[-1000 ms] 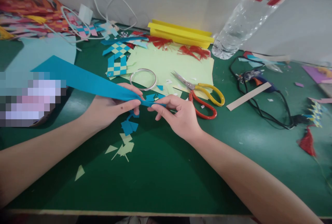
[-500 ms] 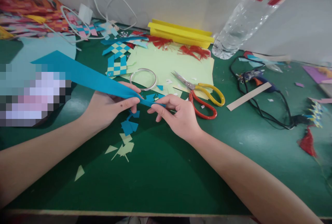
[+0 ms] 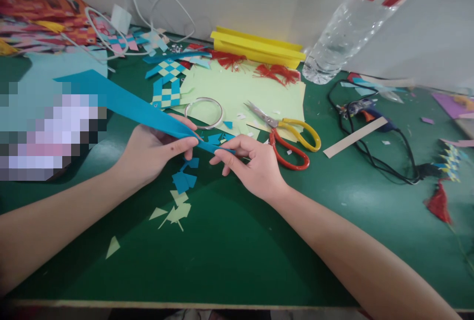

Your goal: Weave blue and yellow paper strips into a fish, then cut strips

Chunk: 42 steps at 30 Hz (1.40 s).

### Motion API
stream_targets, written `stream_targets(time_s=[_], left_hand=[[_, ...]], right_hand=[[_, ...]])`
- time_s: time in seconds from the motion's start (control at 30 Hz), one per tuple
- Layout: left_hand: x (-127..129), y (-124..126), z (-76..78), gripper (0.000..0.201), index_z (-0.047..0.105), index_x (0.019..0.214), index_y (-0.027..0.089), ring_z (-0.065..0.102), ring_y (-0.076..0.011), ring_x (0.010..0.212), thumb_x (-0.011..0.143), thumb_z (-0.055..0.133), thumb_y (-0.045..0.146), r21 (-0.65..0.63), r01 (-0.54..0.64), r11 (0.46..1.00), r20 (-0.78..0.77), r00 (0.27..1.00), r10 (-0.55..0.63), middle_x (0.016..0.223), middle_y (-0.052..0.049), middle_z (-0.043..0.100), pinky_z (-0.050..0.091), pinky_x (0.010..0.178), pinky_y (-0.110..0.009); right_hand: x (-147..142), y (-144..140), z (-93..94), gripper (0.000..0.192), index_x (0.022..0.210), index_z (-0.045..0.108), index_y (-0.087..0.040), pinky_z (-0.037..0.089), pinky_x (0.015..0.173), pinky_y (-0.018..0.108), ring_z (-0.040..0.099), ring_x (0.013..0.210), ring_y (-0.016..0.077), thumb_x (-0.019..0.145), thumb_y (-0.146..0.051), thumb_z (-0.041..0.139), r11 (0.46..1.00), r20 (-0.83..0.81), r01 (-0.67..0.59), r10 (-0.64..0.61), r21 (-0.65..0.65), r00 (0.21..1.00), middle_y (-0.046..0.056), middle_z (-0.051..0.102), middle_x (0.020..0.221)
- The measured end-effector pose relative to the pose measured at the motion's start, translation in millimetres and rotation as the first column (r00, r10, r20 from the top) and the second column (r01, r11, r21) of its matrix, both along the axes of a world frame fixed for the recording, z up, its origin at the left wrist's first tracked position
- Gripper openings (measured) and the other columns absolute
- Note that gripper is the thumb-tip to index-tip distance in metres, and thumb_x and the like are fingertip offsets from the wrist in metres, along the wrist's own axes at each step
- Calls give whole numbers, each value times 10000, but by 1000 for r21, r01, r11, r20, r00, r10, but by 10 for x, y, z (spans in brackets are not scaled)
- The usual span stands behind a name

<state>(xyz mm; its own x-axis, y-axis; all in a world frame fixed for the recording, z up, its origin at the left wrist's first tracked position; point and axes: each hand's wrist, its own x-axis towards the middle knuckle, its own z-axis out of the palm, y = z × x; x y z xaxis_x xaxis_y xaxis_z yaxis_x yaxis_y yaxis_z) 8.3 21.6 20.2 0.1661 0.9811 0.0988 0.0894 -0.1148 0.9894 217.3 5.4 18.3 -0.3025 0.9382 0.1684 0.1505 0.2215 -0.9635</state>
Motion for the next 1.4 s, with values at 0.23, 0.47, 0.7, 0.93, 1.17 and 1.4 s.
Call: stream_targets(time_s=[0.23,0.47,0.7,0.93,1.17,1.4], left_hand=[[9,-1,20,258,673,904,202,620,-112,513,737,800,352,-13,-26,1000,-31,999,25,693,19,681,538,509,-227],[8,-6,29,222,681,883,221,610,-110,490,733,807,324,14,-8,1000,-79,997,9,691,18,672,539,487,-228],[5,-8,34,215,682,853,228,606,-98,481,706,826,290,0,-9,1000,-52,999,9,669,41,652,529,473,-204],[8,-8,6,212,676,847,219,612,-95,491,732,811,336,15,30,999,-75,997,-29,724,21,671,546,484,-205],[9,-10,6,206,666,881,199,620,-100,476,747,782,303,-18,96,995,-131,987,-98,663,31,656,516,438,-182],[2,7,-9,231,685,936,202,641,-98,522,753,782,305,-32,117,993,-94,988,-120,701,33,674,556,508,-186]], right_hand=[[3,-7,6,171,858,606,-198,565,534,265,655,515,108,860,-354,675,1000,44,-13,14,-14,999,24,769,763],[13,-19,20,140,855,597,-194,555,540,259,663,525,113,872,-322,652,998,130,-59,56,14,990,17,755,716],[17,4,-8,161,877,597,-193,553,554,265,667,552,116,863,-339,664,997,109,-79,81,-18,991,24,756,755],[11,12,11,173,889,641,-186,568,586,267,683,587,123,843,-346,688,994,136,-99,103,-35,985,29,754,773],[17,18,-25,146,887,667,-177,556,565,237,678,567,105,859,-320,672,990,172,-143,143,-7,975,23,750,780],[10,8,-20,135,853,657,-177,545,554,225,662,551,92,864,-312,665,992,182,-123,118,15,976,16,740,764]])
